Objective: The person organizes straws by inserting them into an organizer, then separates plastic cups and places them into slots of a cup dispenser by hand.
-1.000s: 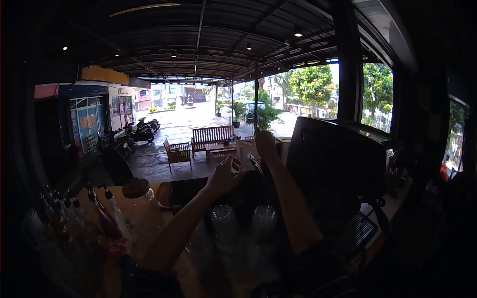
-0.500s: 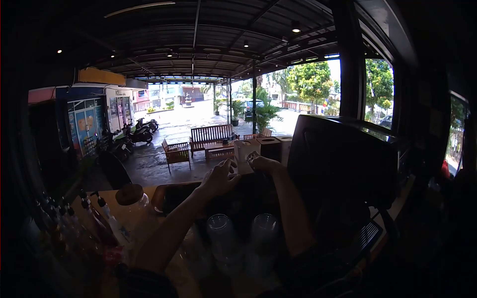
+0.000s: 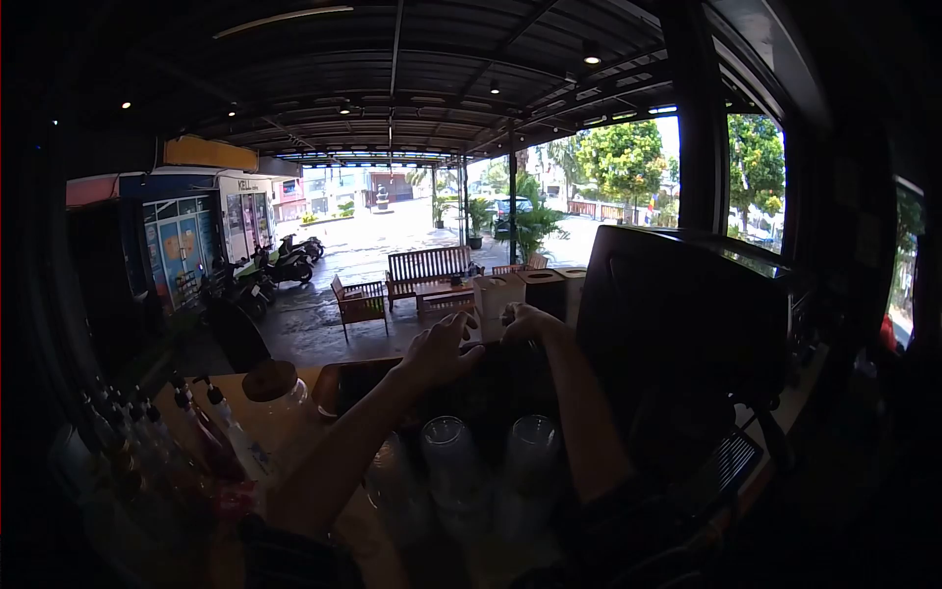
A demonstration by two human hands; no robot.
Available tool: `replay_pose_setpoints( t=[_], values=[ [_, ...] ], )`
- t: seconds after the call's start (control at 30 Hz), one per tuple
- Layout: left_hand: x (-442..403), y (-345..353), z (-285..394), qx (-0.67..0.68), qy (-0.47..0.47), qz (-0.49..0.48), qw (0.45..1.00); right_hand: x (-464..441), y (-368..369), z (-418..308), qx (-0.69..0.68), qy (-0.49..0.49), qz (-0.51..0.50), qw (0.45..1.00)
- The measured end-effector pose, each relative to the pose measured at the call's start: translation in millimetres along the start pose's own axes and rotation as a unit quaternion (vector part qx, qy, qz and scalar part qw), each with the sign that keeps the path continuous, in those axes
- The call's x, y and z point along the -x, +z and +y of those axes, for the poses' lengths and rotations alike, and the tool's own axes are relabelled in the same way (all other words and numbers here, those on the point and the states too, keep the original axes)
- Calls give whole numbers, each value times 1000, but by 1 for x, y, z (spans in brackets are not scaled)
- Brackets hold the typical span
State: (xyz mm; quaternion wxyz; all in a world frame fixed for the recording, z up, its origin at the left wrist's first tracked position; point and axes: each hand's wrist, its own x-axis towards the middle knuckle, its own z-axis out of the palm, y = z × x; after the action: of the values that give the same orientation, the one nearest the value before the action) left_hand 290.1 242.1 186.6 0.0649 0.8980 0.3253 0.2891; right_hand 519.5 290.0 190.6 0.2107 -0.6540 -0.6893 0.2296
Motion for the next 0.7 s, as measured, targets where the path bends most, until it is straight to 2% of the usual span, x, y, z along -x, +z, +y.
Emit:
replay_pose_setpoints(
  t=[0.1, 0.13, 0.2, 0.23, 0.3, 0.37, 0.47, 0.53, 0.63, 0.67, 0.7],
  values=[
    [2, 5, -8, -21, 29, 42, 998, 7, -1, -7, 7, 20, 2, 1000],
    [3, 7, -13, -22, 27, 40, 999, 10, 0, -10, 6, 12, 32, 999],
    [8, 6, -13, -117, 87, 110, 983, 17, 4, -16, 2, -2, 94, 996],
    [12, 2, -9, -117, 86, 105, 984, 20, 7, -18, -1, -8, 124, 992],
    [21, -7, 1, -231, 106, 121, 960, 25, 12, -23, -4, -18, 184, 983],
    [30, -13, 5, -226, 101, 112, 962, 28, 8, -26, 2, -9, 137, 990],
    [45, -20, 1, -244, 157, 181, 940, 38, 9, -43, 35, -36, 147, 988],
    [59, -33, 5, -241, 159, 177, 941, 44, 12, -54, 49, -107, 160, 980],
    [90, -60, 23, -225, 148, 161, 949, 81, 24, -88, 81, -112, 170, 976],
    [102, -69, 30, -211, 132, 150, 957, 94, 35, -100, 112, -146, 216, 959],
    [114, -75, 32, -209, 130, 144, 958, 107, 45, -111, 108, -143, 211, 961]
  ],
)
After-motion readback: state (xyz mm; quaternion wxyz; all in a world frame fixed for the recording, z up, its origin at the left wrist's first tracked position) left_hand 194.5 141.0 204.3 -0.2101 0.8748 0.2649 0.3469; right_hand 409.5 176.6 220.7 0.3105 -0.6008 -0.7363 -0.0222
